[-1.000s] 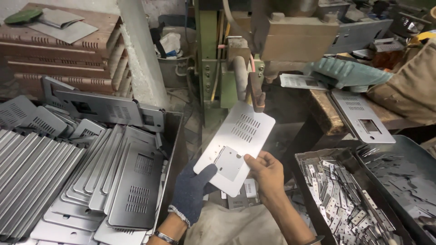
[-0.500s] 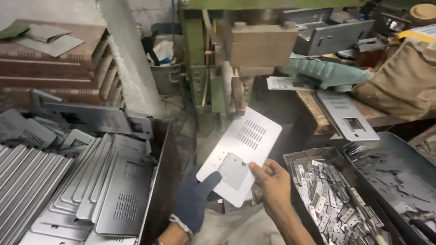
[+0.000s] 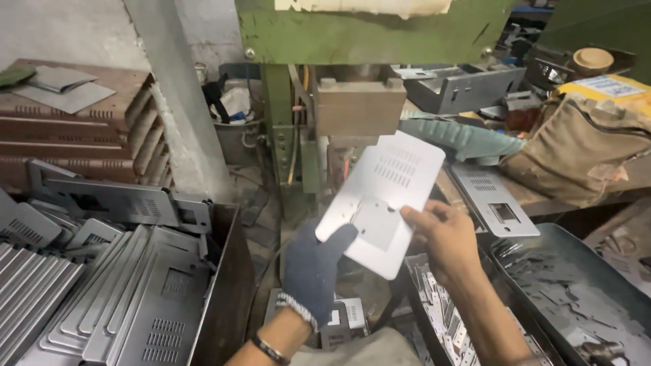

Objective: The recorder is spot welding small metal components onto larger metal panels using a machine.

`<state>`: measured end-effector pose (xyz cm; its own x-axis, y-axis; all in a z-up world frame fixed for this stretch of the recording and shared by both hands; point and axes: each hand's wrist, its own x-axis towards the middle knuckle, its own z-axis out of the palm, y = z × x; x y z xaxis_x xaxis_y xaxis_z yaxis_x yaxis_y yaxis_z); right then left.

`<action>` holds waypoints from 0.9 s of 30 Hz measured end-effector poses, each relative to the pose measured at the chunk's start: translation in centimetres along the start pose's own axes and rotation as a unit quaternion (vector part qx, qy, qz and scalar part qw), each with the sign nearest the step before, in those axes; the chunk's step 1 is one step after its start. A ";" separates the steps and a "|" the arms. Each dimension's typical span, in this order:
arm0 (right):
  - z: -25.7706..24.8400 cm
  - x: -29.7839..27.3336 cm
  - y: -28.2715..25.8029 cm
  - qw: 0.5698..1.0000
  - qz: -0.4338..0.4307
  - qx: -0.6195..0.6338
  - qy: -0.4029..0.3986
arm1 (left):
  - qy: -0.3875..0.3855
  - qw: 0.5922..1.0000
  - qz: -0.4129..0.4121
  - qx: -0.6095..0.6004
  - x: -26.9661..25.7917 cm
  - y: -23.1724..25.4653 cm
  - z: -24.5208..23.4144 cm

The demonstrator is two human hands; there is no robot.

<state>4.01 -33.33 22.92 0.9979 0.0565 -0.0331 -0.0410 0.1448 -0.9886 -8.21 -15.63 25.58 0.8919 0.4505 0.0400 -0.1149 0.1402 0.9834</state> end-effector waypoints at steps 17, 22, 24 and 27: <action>3.9 11.9 0.8 0.987 0.026 -0.090 -0.127 | 0.084 0.957 -0.073 -0.267 5.8 -1.2 0.7; 4.9 8.6 -2.0 0.989 0.060 -0.006 -0.138 | 0.081 0.959 -0.089 -0.256 5.9 -1.6 0.8; 4.9 8.4 -1.5 0.989 0.073 -0.001 -0.125 | 0.060 0.958 -0.103 -0.260 5.8 -1.3 0.3; 4.7 7.8 -0.6 0.991 0.093 0.002 -0.098 | 0.027 0.962 -0.127 -0.239 6.3 -2.2 -0.6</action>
<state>11.55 -28.33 23.93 0.9439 0.2738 -0.1848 -0.2237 0.1179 -0.9675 -2.64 -12.55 23.56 0.8949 0.3923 -0.2127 -0.0960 0.6348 0.7667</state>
